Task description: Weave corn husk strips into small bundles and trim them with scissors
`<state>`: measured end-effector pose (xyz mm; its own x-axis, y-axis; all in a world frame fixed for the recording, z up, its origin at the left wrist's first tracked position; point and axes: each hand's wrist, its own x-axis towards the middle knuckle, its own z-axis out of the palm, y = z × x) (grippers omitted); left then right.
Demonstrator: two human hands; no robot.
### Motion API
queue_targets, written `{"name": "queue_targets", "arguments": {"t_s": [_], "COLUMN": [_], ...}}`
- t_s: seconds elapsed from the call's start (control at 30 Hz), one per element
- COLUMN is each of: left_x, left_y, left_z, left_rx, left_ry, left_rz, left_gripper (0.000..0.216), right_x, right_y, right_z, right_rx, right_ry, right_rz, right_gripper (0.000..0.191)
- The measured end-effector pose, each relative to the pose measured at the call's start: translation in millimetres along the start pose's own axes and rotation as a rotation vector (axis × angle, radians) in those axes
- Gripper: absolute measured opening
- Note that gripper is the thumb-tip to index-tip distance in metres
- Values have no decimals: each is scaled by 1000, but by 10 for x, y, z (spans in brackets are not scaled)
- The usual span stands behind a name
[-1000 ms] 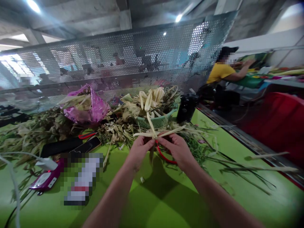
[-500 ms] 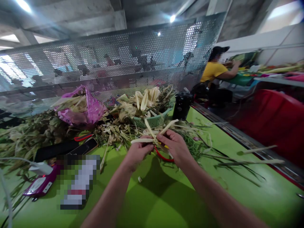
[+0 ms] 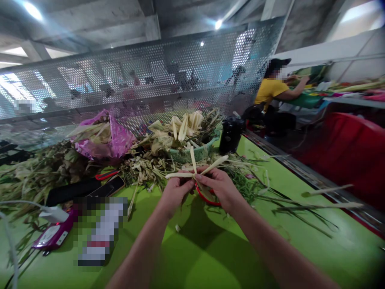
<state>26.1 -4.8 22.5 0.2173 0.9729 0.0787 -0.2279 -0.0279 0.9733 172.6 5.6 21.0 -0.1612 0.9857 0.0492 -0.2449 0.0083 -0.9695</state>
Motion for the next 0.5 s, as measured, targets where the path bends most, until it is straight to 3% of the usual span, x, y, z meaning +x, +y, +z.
{"name": "queue_targets", "arguments": {"t_s": [0.17, 0.5], "left_x": [4, 44], "left_y": [-19, -137], "left_z": [1, -61], "left_rx": [11, 97], "left_ry": [19, -32], "left_rz": [-61, -126], "left_gripper": [33, 21], "right_x": [24, 6], "right_y": [40, 50], "right_z": [-64, -11], "right_rx": [54, -10], "right_ry": [-10, 30], "right_rz": [3, 6], "right_gripper": [27, 24]}}
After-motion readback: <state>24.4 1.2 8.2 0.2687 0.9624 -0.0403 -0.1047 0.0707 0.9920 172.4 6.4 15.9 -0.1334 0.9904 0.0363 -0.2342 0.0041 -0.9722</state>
